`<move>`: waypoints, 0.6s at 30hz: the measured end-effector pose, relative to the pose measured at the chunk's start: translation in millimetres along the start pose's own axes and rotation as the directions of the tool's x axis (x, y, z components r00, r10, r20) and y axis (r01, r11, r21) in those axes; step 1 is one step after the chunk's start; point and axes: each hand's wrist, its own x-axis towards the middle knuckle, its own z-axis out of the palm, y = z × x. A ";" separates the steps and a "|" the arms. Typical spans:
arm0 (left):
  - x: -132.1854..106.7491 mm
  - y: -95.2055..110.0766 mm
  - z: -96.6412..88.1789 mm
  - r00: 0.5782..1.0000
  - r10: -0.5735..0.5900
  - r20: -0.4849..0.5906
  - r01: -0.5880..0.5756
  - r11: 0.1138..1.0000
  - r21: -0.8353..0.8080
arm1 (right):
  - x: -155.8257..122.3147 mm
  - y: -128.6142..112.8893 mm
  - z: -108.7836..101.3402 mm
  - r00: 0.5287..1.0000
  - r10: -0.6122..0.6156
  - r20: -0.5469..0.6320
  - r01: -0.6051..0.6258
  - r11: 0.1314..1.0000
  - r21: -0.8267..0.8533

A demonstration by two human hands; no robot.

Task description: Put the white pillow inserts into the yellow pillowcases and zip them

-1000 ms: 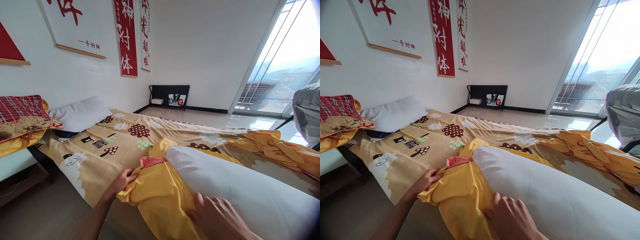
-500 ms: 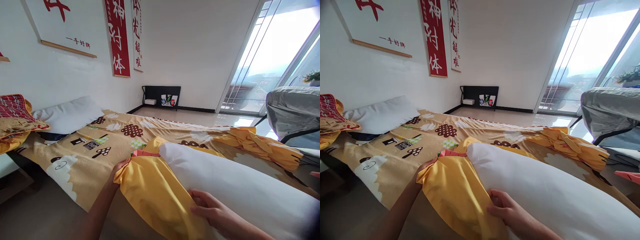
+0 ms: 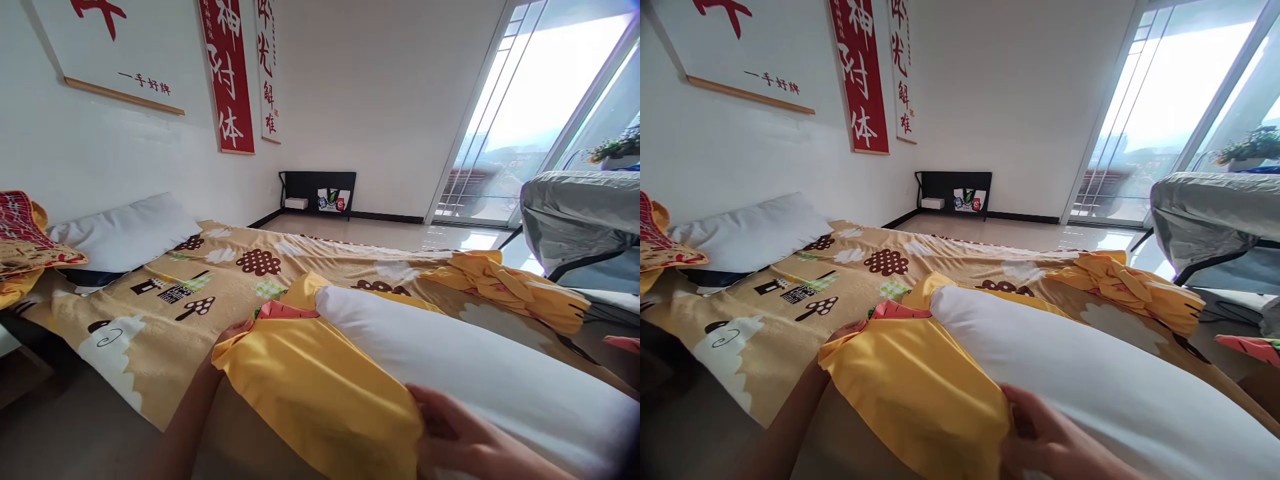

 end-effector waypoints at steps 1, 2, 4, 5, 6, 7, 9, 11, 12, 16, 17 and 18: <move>-5.1 1.6 -3.6 0.999 -0.027 0.024 0.027 1.000 0.004 | 1.4 -3.1 7.1 0.996 -0.021 0.090 0.020 1.000 0.014; -10.4 4.8 -6.9 0.996 -0.063 0.064 0.061 0.998 0.024 | 3.5 -6.0 14.2 0.987 -0.028 0.156 0.023 0.999 0.033; -20.3 15.3 -10.8 0.984 -0.116 0.137 0.092 0.982 0.167 | 9.2 -10.4 26.4 0.978 -0.004 0.210 -0.009 0.998 0.060; -24.1 22.2 -10.5 0.981 -0.124 0.151 0.077 0.956 0.284 | 12.4 -11.8 30.9 0.978 0.013 0.209 -0.025 0.998 0.059; -26.8 29.4 -8.5 0.983 -0.116 0.145 0.046 0.908 0.416 | 15.6 -13.0 34.4 0.978 0.020 0.207 -0.030 0.998 0.048; -28.3 36.5 -4.8 0.988 -0.093 0.124 0.012 0.843 0.537 | 18.4 -14.0 36.9 0.979 0.016 0.205 -0.022 0.999 0.025; -28.2 48.2 6.8 0.997 -0.027 0.069 -0.027 0.734 0.679 | 22.1 -15.9 39.6 0.979 0.003 0.206 0.006 0.999 -0.042; -25.5 54.6 21.4 0.999 0.005 0.046 -0.036 0.699 0.714 | 22.8 -17.9 40.1 0.981 0.006 0.192 0.009 0.997 -0.079; -23.9 55.4 28.7 0.998 0.025 0.052 -0.054 0.712 0.700 | 22.2 -18.5 39.4 0.985 0.014 0.174 -0.002 0.997 -0.071; -18.6 47.0 48.4 0.991 0.120 0.054 -0.130 0.829 0.544 | 17.4 -16.2 28.9 0.999 0.041 0.010 -0.042 0.987 0.152; -17.4 43.6 49.8 0.994 0.111 0.025 -0.108 0.855 0.507 | 16.3 -14.4 24.1 0.998 0.058 -0.029 -0.050 0.972 0.229; -16.3 40.4 49.8 0.996 0.086 -0.006 -0.072 0.871 0.486 | 15.4 -12.3 18.7 0.995 0.081 -0.060 -0.060 0.953 0.298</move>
